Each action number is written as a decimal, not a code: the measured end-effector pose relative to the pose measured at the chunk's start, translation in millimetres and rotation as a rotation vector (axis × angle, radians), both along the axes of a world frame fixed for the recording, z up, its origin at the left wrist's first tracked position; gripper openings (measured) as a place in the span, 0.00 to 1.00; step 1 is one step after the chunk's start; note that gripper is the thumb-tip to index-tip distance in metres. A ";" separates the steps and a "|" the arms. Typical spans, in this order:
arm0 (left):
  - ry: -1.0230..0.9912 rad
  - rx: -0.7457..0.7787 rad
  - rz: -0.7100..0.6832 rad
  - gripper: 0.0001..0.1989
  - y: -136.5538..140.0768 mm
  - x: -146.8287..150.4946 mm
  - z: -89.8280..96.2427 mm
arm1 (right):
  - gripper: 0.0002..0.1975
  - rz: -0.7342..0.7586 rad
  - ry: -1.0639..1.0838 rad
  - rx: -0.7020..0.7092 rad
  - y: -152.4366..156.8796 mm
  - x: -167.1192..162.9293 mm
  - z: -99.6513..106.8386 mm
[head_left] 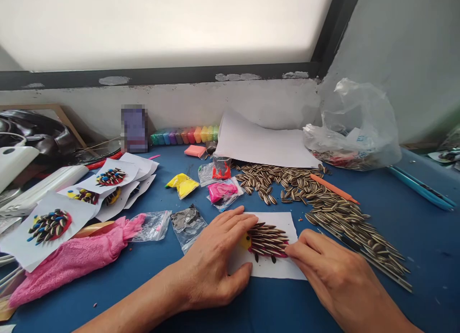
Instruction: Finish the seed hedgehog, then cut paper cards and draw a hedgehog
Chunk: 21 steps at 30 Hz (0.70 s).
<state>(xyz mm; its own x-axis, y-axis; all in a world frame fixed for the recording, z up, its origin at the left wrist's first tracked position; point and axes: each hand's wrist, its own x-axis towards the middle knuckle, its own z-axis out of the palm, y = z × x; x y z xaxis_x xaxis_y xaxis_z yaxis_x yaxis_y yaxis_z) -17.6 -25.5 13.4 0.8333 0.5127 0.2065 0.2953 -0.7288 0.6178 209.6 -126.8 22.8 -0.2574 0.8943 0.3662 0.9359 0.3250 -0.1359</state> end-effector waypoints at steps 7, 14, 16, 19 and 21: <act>-0.014 0.015 -0.001 0.35 -1.8 0.0 -1.0 | 0.15 0.000 -0.017 0.011 -0.8 -1.4 -1.7; -0.063 0.029 0.003 0.37 -1.6 -1.6 -10.3 | 0.15 -0.132 -0.024 0.072 0.7 16.7 14.5; -0.064 0.028 0.003 0.37 -1.5 -1.5 -9.7 | 0.17 -0.187 -0.076 0.088 6.4 28.6 18.4; -0.019 0.002 -0.005 0.36 -1.5 -0.4 -4.2 | 0.15 -0.219 -0.115 0.025 21.4 43.5 23.2; -0.007 -0.012 -0.010 0.36 -1.5 0.6 -0.8 | 0.11 -0.246 -0.139 -0.092 34.7 47.0 27.1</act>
<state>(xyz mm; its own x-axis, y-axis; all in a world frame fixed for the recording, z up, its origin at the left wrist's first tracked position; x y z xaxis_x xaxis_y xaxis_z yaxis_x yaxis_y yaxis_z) -17.0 -27.0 12.6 0.8370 0.5069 0.2061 0.2840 -0.7244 0.6281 256.5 -92.1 49.9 -0.0706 0.9638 0.2570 0.9967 0.0782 -0.0194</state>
